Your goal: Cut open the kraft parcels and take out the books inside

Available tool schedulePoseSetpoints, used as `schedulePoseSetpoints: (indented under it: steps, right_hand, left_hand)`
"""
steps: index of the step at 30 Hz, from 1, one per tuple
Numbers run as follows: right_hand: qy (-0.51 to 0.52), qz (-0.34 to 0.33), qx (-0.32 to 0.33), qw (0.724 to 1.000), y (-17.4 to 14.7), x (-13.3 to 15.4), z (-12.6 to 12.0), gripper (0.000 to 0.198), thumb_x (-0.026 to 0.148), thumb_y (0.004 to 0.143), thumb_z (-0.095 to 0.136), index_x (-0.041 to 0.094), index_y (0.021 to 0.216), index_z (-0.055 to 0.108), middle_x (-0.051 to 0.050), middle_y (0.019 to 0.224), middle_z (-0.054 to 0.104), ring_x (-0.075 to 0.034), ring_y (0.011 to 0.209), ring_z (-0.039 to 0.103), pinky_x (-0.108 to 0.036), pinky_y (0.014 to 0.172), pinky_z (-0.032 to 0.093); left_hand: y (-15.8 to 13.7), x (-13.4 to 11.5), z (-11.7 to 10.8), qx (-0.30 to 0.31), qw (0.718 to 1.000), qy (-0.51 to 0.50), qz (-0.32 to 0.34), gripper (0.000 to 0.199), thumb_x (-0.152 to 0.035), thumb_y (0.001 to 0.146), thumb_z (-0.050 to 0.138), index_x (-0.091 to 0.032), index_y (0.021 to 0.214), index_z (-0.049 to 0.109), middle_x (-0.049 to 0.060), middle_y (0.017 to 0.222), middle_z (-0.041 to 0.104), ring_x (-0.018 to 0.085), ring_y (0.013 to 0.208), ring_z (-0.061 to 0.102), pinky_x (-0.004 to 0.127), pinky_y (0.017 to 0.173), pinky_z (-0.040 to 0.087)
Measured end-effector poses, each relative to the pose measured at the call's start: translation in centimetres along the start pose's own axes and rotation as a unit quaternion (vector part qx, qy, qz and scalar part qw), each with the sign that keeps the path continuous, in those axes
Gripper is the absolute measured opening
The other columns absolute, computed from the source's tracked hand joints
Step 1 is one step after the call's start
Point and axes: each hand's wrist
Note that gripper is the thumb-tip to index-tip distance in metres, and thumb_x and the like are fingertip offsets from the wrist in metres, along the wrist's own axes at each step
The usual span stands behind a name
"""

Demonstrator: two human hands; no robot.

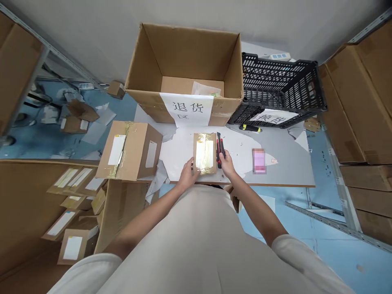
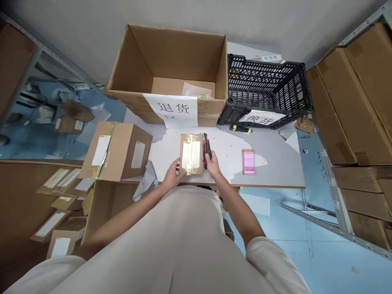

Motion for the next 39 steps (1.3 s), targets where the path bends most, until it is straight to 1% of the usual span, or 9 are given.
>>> schedulePoseSetpoints:
  steps: [4,9,13,20,23,27,30,34,39]
  right_hand:
    - [0.013,0.035,-0.014,0.999,-2.9,-0.5,-0.8,0.045,0.057,0.081,0.053,0.022,0.11,0.05,-0.008,0.111,0.061,-0.016,0.091,0.06,-0.027,0.067,0.052]
    - [0.147,0.178,-0.061,0.971,-8.5,-2.1,0.0,0.047,0.063,0.077,0.058,0.027,0.105,0.047,-0.006,0.119,0.057,-0.019,0.091,0.066,-0.029,0.059,0.054]
    - [0.216,0.214,-0.05,0.952,-9.8,-2.6,0.9,0.046,0.064,0.076,0.059,0.028,0.1,0.045,-0.006,0.107,0.063,-0.022,0.093,0.068,-0.034,0.063,0.057]
    - [0.183,0.08,-0.098,0.975,-3.9,0.1,-0.8,0.049,0.065,0.077,0.055,0.026,0.105,0.044,-0.008,0.111,0.065,-0.02,0.104,0.064,-0.038,0.082,0.056]
    - [0.156,0.028,-0.063,0.985,-1.1,1.7,-1.6,0.044,0.059,0.082,0.054,0.025,0.11,0.048,-0.008,0.111,0.066,-0.018,0.099,0.065,-0.037,0.088,0.052]
    - [-0.005,0.001,-0.012,1.0,-0.8,1.9,-3.8,0.047,0.055,0.083,0.054,0.022,0.118,0.052,-0.009,0.111,0.065,-0.015,0.082,0.065,-0.033,0.077,0.054]
    - [-0.1,0.025,0.007,0.995,-2.9,0.9,-6.0,0.06,0.056,0.083,0.051,0.019,0.131,0.048,-0.01,0.108,0.065,-0.011,0.063,0.058,-0.027,0.057,0.052]
    - [-0.135,0.061,0.055,0.987,-5.3,0.2,-7.3,0.071,0.052,0.085,0.05,0.025,0.148,0.029,-0.006,0.103,0.066,-0.009,0.055,0.052,-0.024,0.047,0.049]
    - [-0.124,0.083,0.044,0.988,-5.6,0.8,-6.9,0.07,0.049,0.084,0.049,0.027,0.148,0.03,-0.005,0.098,0.066,-0.008,0.053,0.05,-0.023,0.043,0.049]
  left_hand:
    - [2.8,-1.2,-1.6,-0.049,0.995,0.086,0.014,0.076,-0.045,0.081,0.054,-0.009,0.142,0.029,0.021,0.13,0.049,0.033,0.124,0.047,0.05,0.103,0.038]
    - [11.4,-2.9,-4.9,-0.047,0.984,0.132,0.112,0.084,-0.046,0.074,0.061,-0.011,0.144,0.027,0.02,0.15,0.029,0.034,0.14,0.025,0.049,0.11,0.03]
    - [15.2,-3.1,-5.9,0.046,0.99,0.085,0.098,0.068,-0.042,0.069,0.065,-0.015,0.128,0.046,0.013,0.129,0.057,0.028,0.119,0.054,0.039,0.099,0.044]
    - [7.7,0.0,-5.5,-0.084,0.985,0.123,-0.084,0.057,-0.063,0.064,0.065,-0.019,0.098,0.052,0.009,0.091,0.065,0.028,0.088,0.063,0.039,0.075,0.05]
    - [3.9,0.7,-4.0,-0.114,0.977,0.129,-0.129,0.067,-0.068,0.066,0.06,-0.017,0.108,0.049,0.011,0.094,0.064,0.03,0.093,0.063,0.043,0.078,0.048]
    - [3.5,0.0,-3.4,-0.183,0.967,0.174,0.018,0.085,-0.056,0.072,0.06,-0.012,0.138,0.03,0.023,0.142,0.038,0.034,0.134,0.035,0.048,0.103,0.035]
    - [5.4,-1.2,-4.1,-0.087,0.954,0.256,0.133,0.087,-0.048,0.072,0.059,-0.015,0.145,0.025,0.019,0.155,0.02,0.035,0.144,0.013,0.052,0.112,0.019]
    - [7.1,-2.5,-4.6,0.013,0.927,0.326,0.183,0.1,-0.057,0.064,0.065,-0.015,0.147,0.026,0.02,0.154,0.021,0.04,0.143,0.013,0.057,0.112,0.005]
    - [7.1,-3.1,-4.2,0.029,0.92,0.35,0.174,0.116,-0.069,0.052,0.071,-0.015,0.146,0.028,0.023,0.15,0.03,0.043,0.14,0.02,0.062,0.111,0.003]
Point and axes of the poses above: each hand's wrist, its own y-axis towards the middle knuckle, its own z-axis out of the palm, x = y × z
